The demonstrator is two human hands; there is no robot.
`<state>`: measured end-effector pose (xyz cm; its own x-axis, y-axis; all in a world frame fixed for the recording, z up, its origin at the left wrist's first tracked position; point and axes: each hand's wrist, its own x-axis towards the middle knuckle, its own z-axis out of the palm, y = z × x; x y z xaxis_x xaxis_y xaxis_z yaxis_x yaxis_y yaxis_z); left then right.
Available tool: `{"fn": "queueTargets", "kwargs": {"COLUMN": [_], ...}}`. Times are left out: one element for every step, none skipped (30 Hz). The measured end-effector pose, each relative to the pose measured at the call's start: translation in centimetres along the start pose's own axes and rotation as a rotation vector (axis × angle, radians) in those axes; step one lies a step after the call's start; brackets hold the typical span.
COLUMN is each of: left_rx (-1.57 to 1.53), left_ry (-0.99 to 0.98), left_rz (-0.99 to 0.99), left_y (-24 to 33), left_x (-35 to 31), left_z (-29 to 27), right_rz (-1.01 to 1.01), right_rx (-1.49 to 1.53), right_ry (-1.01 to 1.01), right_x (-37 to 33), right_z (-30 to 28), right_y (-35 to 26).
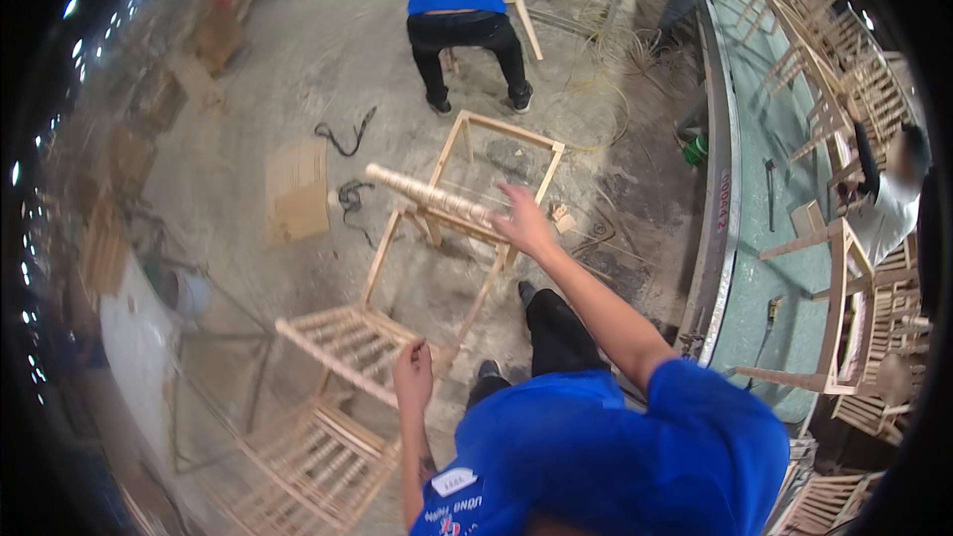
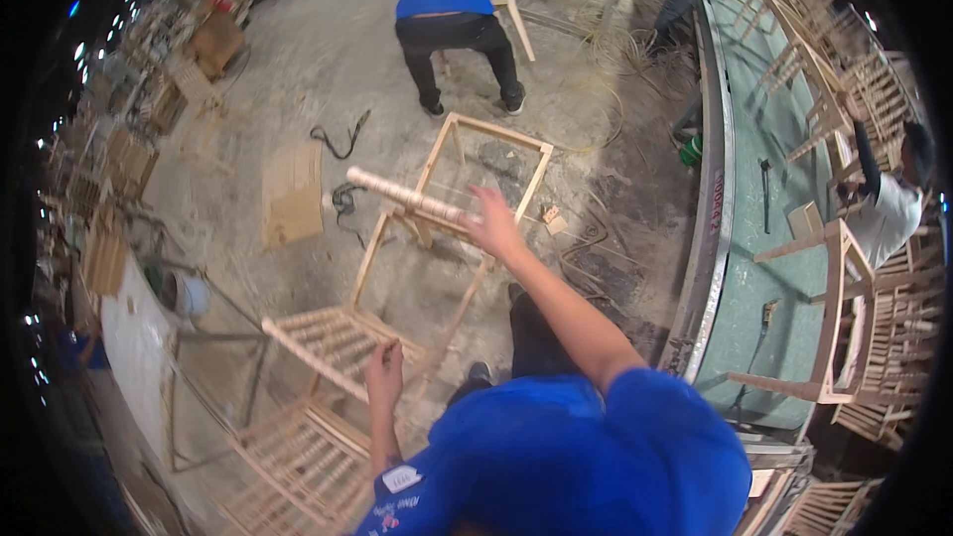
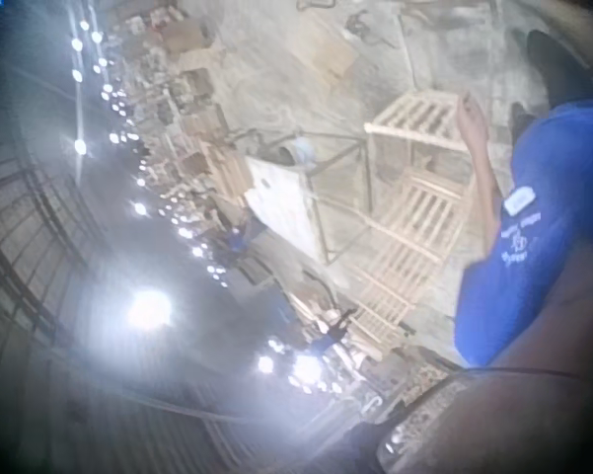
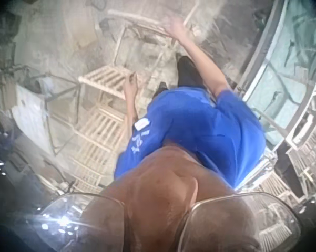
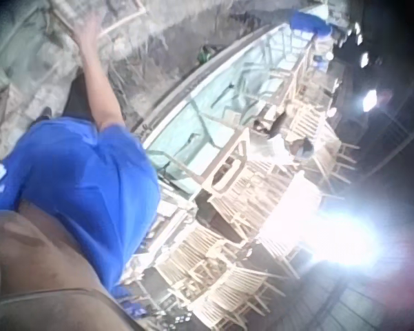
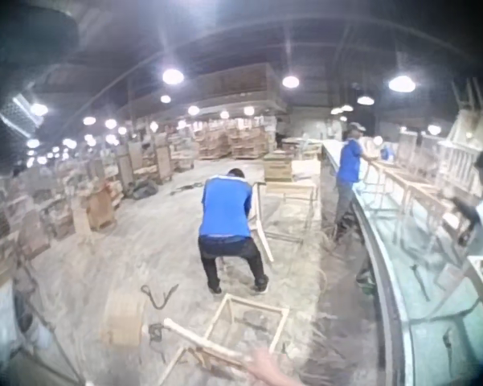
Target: The person assembles wooden chair frames by aligning components and securing them with a pneumatic nail gun. They repeatedly pick up chair frames, position them on a workbench, and fasten joints before moving to the next unit.
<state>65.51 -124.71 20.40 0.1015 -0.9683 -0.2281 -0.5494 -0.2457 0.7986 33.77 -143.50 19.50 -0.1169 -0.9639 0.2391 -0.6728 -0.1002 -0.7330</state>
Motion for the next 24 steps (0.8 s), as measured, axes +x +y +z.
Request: {"fn": "queueTargets", "kwargs": {"left_rx": [0.006, 0.024, 0.021, 0.011, -0.01, -0.011, -0.08, -0.14, -0.189, -0.106, -0.048, -0.007, 0.035, 0.061, -0.048, -0.159, -0.271, -0.243, -0.22, -0.134, -0.051, 0.004, 0.078, 0.02], "left_ry": [-0.014, 0.001, 0.028, 0.062, 0.066, 0.092, 0.208, 0.321, 0.396, 0.281, 0.218, 0.113, -0.05, -0.162, -0.066, 0.025, 0.112, 0.201, 0.31, 0.298, 0.292, 0.259, 0.185, 0.151], "left_rz": [-0.054, -0.133, -0.195, -0.257, -0.291, -0.342, -0.394, -0.454, -0.554, -0.594, -0.631, -0.61, -0.505, -0.513, -0.588, -0.635, -0.651, -0.67, -0.719, -0.768, -0.816, -0.772, -0.747, -0.679], "left_y": [1.1, 1.8, 2.8, 3.7, 3.5, 3.5, 2.6, 0.6, 0.3, 3.6, 7.4, 10.4, 13.9, 14.5, 15.1, 15.6, 16.0, 15.7, 15.0, 13.2, 11.1, 10.4, 10.7, 11.5], "left_x": [0.8, 0.8, 1.1, 1.5, 2.5, 3.5, 4.5, 4.9, 2.3, 2.1, 3.8, 4.2, 7.2, 5.0, 3.4, 2.1, 1.2, 1.2, 0.3, -1.8, -2.9, -2.7, -3.6, -1.9], "left_z": [1.3, 1.9, 2.9, 4.5, 7.2, 9.0, 10.9, 13.0, 14.4, 16.0, 17.6, 18.8, 19.9, 20.2, 21.0, 21.8, 22.7, 23.6, 24.6, 26.0, 28.0, 29.0, 29.3, 27.9], "right_rz": [0.01, 0.082, 0.095, 0.099, 0.123, 0.138, 0.059, -0.01, -0.025, 0.094, 0.082, 0.059, 0.012, 0.097, 0.18, 0.279, 0.291, 0.257, 0.251, 0.246, 0.272, 0.324, 0.226, 0.104], "right_rx": [0.002, 0.027, 0.047, 0.064, 0.071, 0.106, 0.156, 0.211, 0.261, 0.306, 0.298, 0.282, 0.423, 0.462, 0.482, 0.492, 0.576, 0.688, 0.662, 0.633, 0.672, 0.706, 0.644, 0.591], "right_ry": [-0.06, -0.22, -0.303, -0.39, -0.473, -0.573, -0.669, -0.774, -0.904, -0.976, -1.06, -1.136, -0.869, -0.985, -1.081, -1.152, -1.011, -0.971, -1.014, -1.062, -1.078, -1.087, -1.011, -0.914], "right_x": [4.7, 8.6, 11.5, 13.7, 15.1, 16.6, 18.6, 19.3, 17.0, 16.9, 17.4, 18.7, 22.5, 24.3, 27.0, 30.5, 33.0, 36.8, 38.6, 39.0, 38.4, 38.1, 38.2, 39.1], "right_z": [2.4, 5.0, 8.1, 11.3, 13.8, 16.1, 17.6, 18.8, 19.7, 19.8, 18.8, 17.4, 18.2, 16.3, 13.0, 8.9, 6.0, 5.7, 4.4, 3.0, 1.7, -0.4, -2.7, -5.6], "right_y": [1.6, 0.8, 0.9, 1.7, 4.0, 5.3, 4.2, 2.8, 2.8, 3.8, 2.3, 1.3, 5.4, 4.8, 3.8, 3.6, 4.5, 8.5, 9.3, 8.5, 6.6, 5.2, 4.5, 2.6]}}
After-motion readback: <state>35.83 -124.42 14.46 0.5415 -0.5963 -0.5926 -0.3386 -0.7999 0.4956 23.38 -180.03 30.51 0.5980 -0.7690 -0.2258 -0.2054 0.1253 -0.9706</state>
